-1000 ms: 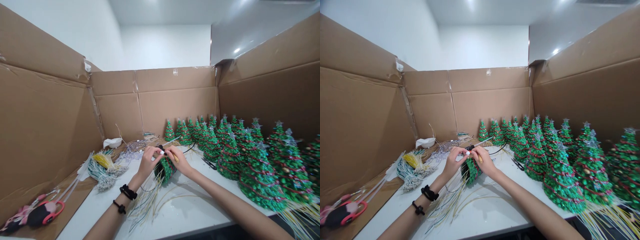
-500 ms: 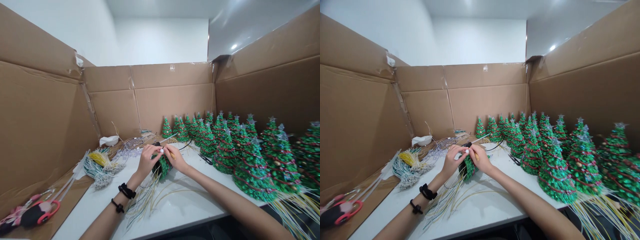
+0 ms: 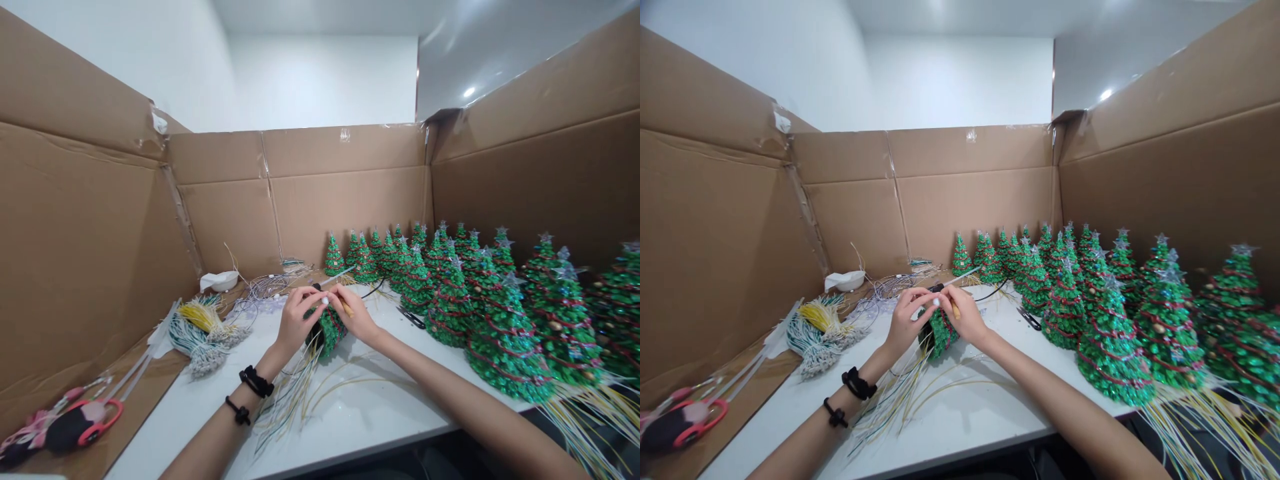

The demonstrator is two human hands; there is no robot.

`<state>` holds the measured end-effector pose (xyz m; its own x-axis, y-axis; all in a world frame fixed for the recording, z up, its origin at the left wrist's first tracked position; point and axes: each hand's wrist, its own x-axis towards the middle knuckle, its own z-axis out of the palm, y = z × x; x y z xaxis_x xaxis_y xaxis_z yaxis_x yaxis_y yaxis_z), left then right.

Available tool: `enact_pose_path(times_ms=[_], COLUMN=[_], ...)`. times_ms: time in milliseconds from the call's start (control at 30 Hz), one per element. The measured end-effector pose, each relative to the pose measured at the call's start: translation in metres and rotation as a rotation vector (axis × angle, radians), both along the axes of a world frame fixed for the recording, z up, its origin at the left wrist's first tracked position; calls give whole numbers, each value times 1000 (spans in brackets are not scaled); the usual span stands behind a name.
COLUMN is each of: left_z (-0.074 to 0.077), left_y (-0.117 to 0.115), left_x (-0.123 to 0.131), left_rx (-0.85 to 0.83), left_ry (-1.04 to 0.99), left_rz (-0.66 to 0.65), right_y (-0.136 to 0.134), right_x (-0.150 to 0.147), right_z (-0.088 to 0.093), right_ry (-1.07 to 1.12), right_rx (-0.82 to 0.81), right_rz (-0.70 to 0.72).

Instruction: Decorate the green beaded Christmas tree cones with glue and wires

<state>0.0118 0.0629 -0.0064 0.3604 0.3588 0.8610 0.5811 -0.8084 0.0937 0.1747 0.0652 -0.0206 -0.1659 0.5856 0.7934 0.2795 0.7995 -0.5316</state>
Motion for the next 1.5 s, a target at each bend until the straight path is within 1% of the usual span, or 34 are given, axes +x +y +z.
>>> enact_pose_path(times_ms=[200, 300, 400, 667, 733, 867, 933, 1000, 1067, 1167, 1267, 1400, 1500], left_z=[-1, -1, -2, -1, 0, 1, 1, 1, 0, -2, -2, 0, 1], left_y=[1, 1, 1, 1, 0, -1, -1, -1, 0, 1, 1, -1, -2], left_x=[-1, -1, -1, 0, 0, 0, 1, 1, 1, 1, 2, 3, 3], left_rx=[-32, -36, -37, -41, -49, -59, -61, -71, -84, -101, -115, -115, -124], left_ry=[21, 15, 21, 51, 40, 7, -5, -13, -36, -110, -133, -114, -89], left_rz=[-30, -31, -25, -25, -13, -3, -8, -14, -13, 7, 9, 2, -3], right_y=[2, 4, 5, 4, 5, 7, 7, 7, 5, 3, 3, 5, 5], right_x=[3, 6, 7, 10, 11, 13, 15, 16, 15, 14, 13, 14, 16], right_z=[-1, -1, 0, 5, 5, 3, 3, 4, 5, 5, 3, 0, 2], right_ry=[-145, -238, -285, -227, -193, -76, -45, -57, -106, -190, -229, -259, -288], right_rx=[90, 155, 190, 130, 128, 114, 97, 109, 159, 237, 274, 321, 345], right_rz=[-95, -122, -136, -12, -17, -75, -67, -33, -4, -4, -44, -125, -160])
